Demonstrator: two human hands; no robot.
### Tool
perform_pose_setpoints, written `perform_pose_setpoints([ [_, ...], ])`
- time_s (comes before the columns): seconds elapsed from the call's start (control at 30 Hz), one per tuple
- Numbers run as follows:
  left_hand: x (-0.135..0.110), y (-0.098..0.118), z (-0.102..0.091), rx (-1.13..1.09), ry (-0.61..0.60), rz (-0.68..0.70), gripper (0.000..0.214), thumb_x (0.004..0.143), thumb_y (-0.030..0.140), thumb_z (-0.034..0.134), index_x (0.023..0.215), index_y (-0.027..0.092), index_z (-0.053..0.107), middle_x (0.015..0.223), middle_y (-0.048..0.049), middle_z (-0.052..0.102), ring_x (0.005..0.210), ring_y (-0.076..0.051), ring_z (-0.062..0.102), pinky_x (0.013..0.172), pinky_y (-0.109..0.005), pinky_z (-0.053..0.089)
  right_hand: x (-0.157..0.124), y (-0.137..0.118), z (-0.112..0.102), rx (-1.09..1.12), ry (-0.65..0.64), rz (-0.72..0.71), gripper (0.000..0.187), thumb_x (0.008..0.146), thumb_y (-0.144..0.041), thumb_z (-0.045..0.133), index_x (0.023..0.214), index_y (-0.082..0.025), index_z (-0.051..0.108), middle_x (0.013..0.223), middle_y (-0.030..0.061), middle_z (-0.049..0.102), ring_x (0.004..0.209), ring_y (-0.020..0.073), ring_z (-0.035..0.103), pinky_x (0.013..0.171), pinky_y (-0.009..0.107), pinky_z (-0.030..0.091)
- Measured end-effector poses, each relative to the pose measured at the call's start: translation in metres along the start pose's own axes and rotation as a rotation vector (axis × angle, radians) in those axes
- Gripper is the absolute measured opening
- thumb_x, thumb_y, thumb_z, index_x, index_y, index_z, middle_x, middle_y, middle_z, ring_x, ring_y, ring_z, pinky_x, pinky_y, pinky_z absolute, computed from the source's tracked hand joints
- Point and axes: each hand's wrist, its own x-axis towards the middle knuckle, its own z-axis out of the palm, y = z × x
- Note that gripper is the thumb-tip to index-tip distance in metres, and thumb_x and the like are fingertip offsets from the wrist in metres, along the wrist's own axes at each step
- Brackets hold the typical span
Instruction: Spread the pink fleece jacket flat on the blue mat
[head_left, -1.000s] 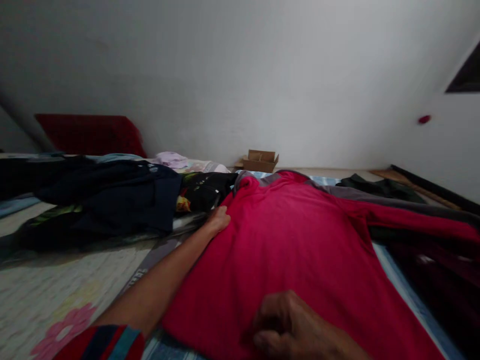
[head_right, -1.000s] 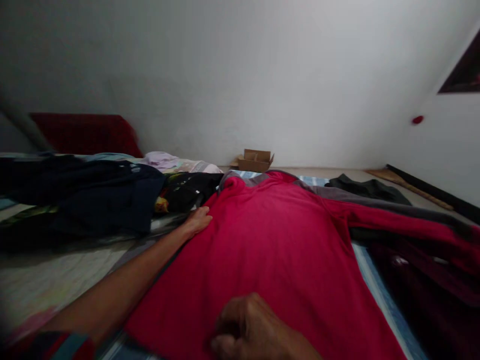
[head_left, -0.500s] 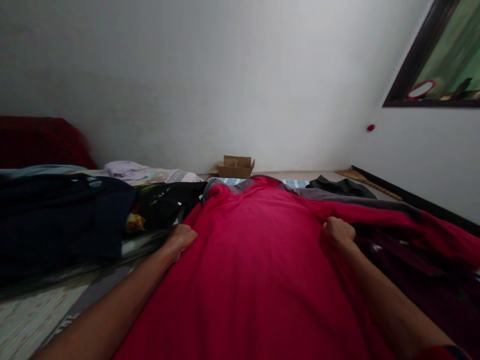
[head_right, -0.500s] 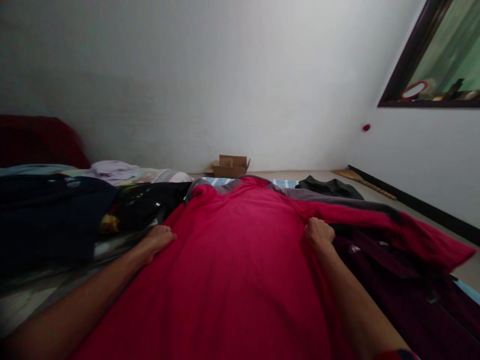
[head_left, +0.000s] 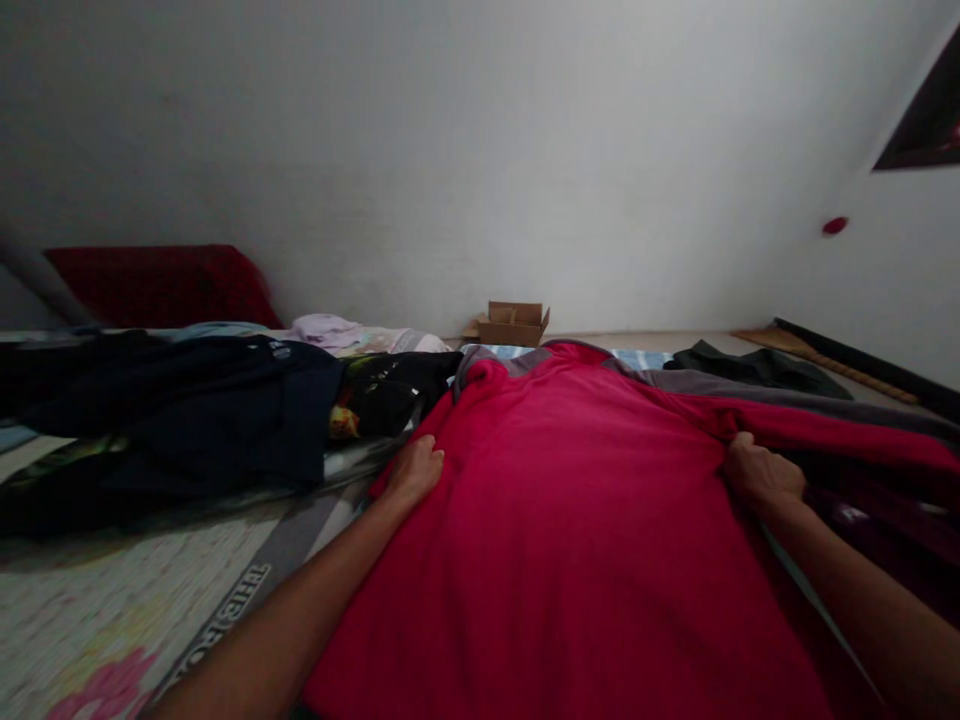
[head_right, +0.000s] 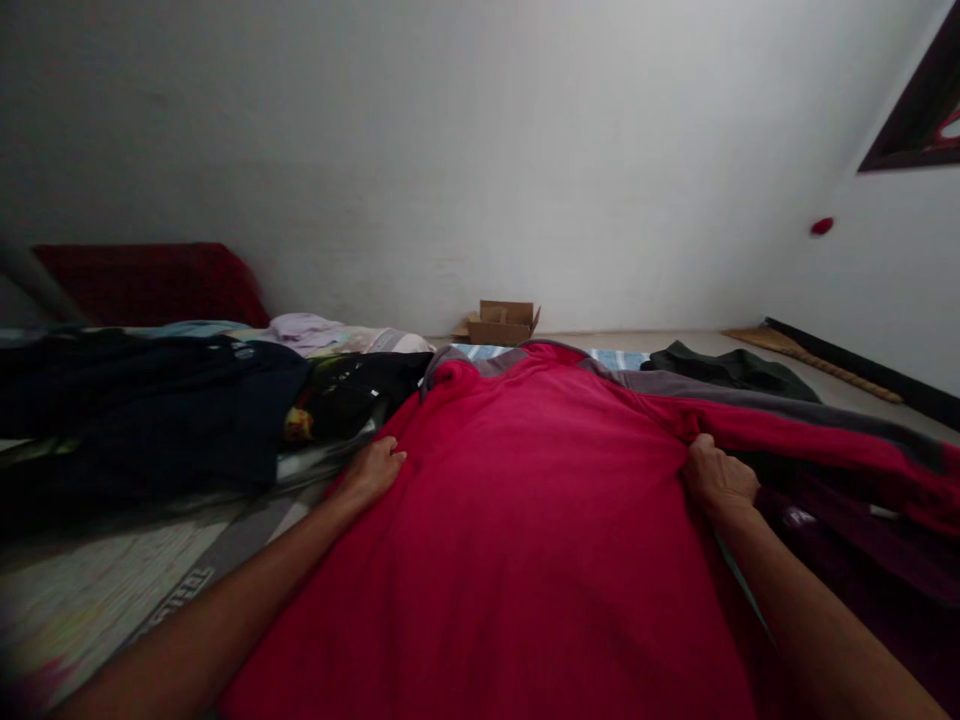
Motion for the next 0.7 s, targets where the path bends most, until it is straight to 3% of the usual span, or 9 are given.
perform_pose_setpoints([
  [0.1,0.0,-0.001,0.002,0.106,-0.008,0.06,0.017,0.085,0.024,0.041,0.085,0.016,0.056,0.084,-0.0086,0.064,0.079,-0.018,0.06,0.064,-0.023,0.036,-0.019,-0.012,-0.013,-0.058,0.073,-0.012,0.034,0.089,-0.013,0.02,0.106,-0.009,0.049,0.089,0.0188,0.062,0.084,0.0318,0.065,0.065,0.037,0.043],
  [0.2,0.002,-0.002,0.002,0.161,-0.033,0.105,0.022,0.088,0.027,0.038,0.089,0.015,0.056,0.09,-0.0113,0.066,0.083,-0.019,0.061,0.067,-0.024,0.038,-0.054,-0.025,-0.017,-0.178,0.244,-0.222,0.027,0.091,-0.018,0.027,0.1,-0.011,0.051,0.092,0.0169,0.059,0.083,0.0305,0.062,0.064,0.035,0.04],
  [0.33,0.001,-0.002,0.002,0.241,-0.031,0.094,0.029,0.09,0.03,0.032,0.101,0.014,0.054,0.093,-0.0163,0.067,0.086,-0.025,0.064,0.068,-0.028,0.041,-0.086,-0.021,0.001,-0.221,0.169,-0.464,0.022,0.088,-0.016,0.035,0.089,-0.015,0.057,0.089,0.0136,0.058,0.083,0.0261,0.058,0.066,0.032,0.037],
  [0.47,-0.009,0.001,0.0,0.318,-0.017,0.09,0.037,0.092,0.032,0.023,0.11,0.013,0.05,0.089,-0.0202,0.067,0.088,-0.031,0.065,0.069,-0.035,0.043,-0.083,0.006,0.015,-0.124,0.087,-0.491,0.028,0.089,-0.01,0.031,0.091,-0.014,0.058,0.092,0.0111,0.058,0.09,0.0212,0.054,0.074,0.028,0.036],
  [0.6,-0.016,0.006,-0.003,0.34,-0.021,0.09,0.038,0.092,0.029,0.02,0.112,0.012,0.047,0.088,-0.0208,0.067,0.091,-0.032,0.064,0.072,-0.038,0.044,-0.078,0.021,0.011,-0.011,0.053,-0.507,0.033,0.09,-0.011,0.027,0.096,-0.016,0.059,0.099,0.0093,0.058,0.096,0.018,0.053,0.079,0.026,0.037],
  [0.7,-0.017,0.01,-0.006,0.333,-0.035,0.085,0.037,0.092,0.026,0.019,0.112,0.011,0.046,0.09,-0.0211,0.067,0.092,-0.031,0.064,0.073,-0.038,0.044,-0.085,0.023,0.006,0.05,0.036,-0.407,0.03,0.091,-0.017,0.03,0.094,-0.018,0.06,0.102,0.0075,0.058,0.097,0.0169,0.054,0.077,0.025,0.038],
])
